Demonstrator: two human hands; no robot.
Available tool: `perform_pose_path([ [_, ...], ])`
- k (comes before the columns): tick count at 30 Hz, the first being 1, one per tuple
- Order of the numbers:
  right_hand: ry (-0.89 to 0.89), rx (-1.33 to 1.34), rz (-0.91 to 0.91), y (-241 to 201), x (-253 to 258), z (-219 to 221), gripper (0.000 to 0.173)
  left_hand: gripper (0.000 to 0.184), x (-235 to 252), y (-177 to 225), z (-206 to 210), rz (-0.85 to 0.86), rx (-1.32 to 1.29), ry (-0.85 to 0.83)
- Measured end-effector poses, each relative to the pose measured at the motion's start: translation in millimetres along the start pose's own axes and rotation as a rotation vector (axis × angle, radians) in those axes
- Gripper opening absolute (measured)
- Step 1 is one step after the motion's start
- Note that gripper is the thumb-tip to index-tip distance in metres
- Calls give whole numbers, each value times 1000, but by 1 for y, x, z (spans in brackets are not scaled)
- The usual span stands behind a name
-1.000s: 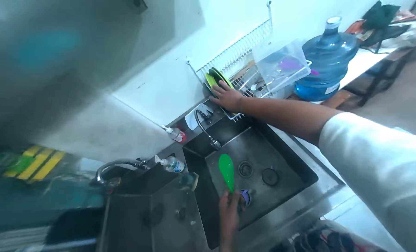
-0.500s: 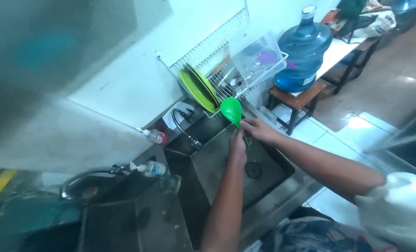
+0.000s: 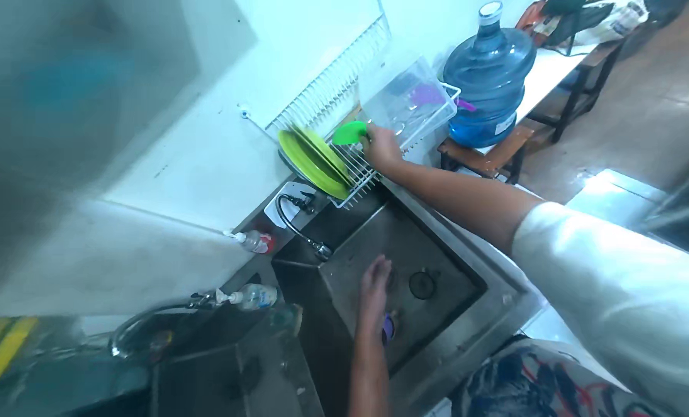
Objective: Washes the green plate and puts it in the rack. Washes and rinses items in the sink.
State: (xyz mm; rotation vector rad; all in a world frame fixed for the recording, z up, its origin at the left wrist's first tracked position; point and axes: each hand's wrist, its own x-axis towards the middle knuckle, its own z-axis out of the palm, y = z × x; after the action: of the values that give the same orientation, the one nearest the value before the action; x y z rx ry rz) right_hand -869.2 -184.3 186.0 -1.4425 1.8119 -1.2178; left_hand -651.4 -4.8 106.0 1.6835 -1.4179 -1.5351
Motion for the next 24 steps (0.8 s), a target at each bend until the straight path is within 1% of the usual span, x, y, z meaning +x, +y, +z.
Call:
perform_pose_path([
  [1, -33, -60, 0, -1, 9, 5, 29, 42, -9, -11, -4, -18, 9, 7],
  [3, -95, -165, -8, 3, 22, 16, 39, 42, -27, -32, -14, -20, 28, 0],
  [5, -104, -246, -13, 11, 32, 28, 43, 42, -45, -53, -24, -11, 8, -3],
  [7, -106, -288, 29, 20, 40, 39, 48, 41, -63, -69, -33, -26, -42, 23],
  [8, -113, -302, 64, 23, 43, 43, 52, 40, -72, -73, -36, -40, -63, 44],
  [11, -166, -331, 143, 25, 42, 54, 86, 38, -98, -87, -44, -68, -115, 114],
  [13, -206, -308, 75, 23, 23, 49, 92, 41, -110, -103, -51, -47, -137, 134],
  [15, -251, -239, -39, 23, -13, 35, 86, 40, -117, -117, -58, -35, -177, 166],
  [17, -275, -143, -126, 36, -58, 25, 64, 41, -123, -123, -63, -49, -196, 192],
  [18, -292, -101, -159, 50, -80, 26, 54, 41, -127, -121, -65, -71, -200, 205],
  [20, -399, -55, -173, 86, -118, 39, 38, 39, -132, -117, -70, -105, -188, 238],
  [21, -508, -85, -158, 103, -134, 47, 33, 38, -133, -114, -73, -119, -168, 260],
  [22, -658, -173, -130, 118, -146, 54, 34, 37, -133, -112, -77, -128, -144, 288],
  [24, -944, -430, -76, 136, -164, 70, 40, 36, -133, -111, -85, -133, -97, 348],
])
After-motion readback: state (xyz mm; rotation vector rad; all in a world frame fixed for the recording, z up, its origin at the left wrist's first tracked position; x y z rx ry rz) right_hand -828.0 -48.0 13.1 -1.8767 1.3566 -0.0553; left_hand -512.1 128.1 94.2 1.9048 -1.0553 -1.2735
